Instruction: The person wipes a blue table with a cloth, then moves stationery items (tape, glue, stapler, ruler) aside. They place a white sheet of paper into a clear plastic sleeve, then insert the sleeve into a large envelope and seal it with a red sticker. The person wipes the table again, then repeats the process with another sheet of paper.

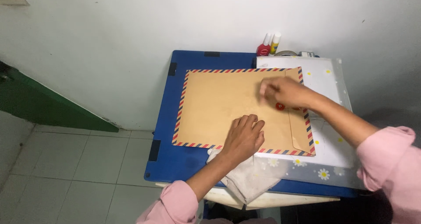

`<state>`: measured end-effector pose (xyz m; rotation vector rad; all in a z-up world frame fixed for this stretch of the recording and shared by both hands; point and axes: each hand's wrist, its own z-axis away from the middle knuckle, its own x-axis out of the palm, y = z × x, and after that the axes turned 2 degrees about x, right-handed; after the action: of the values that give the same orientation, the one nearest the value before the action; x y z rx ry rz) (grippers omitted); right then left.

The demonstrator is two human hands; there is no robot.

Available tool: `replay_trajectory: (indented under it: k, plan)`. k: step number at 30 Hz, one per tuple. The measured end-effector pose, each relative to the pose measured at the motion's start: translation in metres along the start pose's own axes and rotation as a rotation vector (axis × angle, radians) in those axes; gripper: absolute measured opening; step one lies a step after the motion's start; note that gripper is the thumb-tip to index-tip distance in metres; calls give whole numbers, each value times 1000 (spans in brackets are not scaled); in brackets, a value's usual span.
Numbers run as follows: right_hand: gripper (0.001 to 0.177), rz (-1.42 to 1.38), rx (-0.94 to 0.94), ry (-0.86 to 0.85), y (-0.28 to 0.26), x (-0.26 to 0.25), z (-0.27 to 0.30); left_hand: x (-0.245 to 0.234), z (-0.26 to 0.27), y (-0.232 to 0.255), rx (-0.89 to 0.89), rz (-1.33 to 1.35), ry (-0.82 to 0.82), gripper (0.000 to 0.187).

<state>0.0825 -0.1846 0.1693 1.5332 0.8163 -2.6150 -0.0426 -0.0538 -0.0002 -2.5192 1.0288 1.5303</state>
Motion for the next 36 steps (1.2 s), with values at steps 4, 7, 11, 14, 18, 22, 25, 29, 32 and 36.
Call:
replay_trajectory:
  k: [4,7,11,14,18,22,25,29,32,36]
  plan:
    - [37,94,-19,-127,8,-4,16,5,1,-3,2,-7,8,25]
    - [25,374,-33,-79,25,-12,16,2,2,-2,21,-11,29,25]
    - [21,817,-223,-49,70,-7,-3,-2,-2,-1,20,9,27,25]
    - [17,997,-215,-9,89,-5,-11,3,1,-1,14,-2,29,25]
    - [15,887,82,-108,91,-6,5,8,1,-4,22,-12,49,25]
    - [15,673,103,-215,65,15,12,8,1,-4,25,0,56,24]
    - [27,441,-55,-213,23,17,16,8,1,-3,25,-8,47,25]
    - [24,118,-88,228,40,15,-3,8,4,-4,14,-14,61,25]
    - [30,265,77,421,80,5,4,4,2,-1,0,-15,49,24]
    - [34,817,509,307,145,17,6,-23,-7,13,-12,-48,96,16]
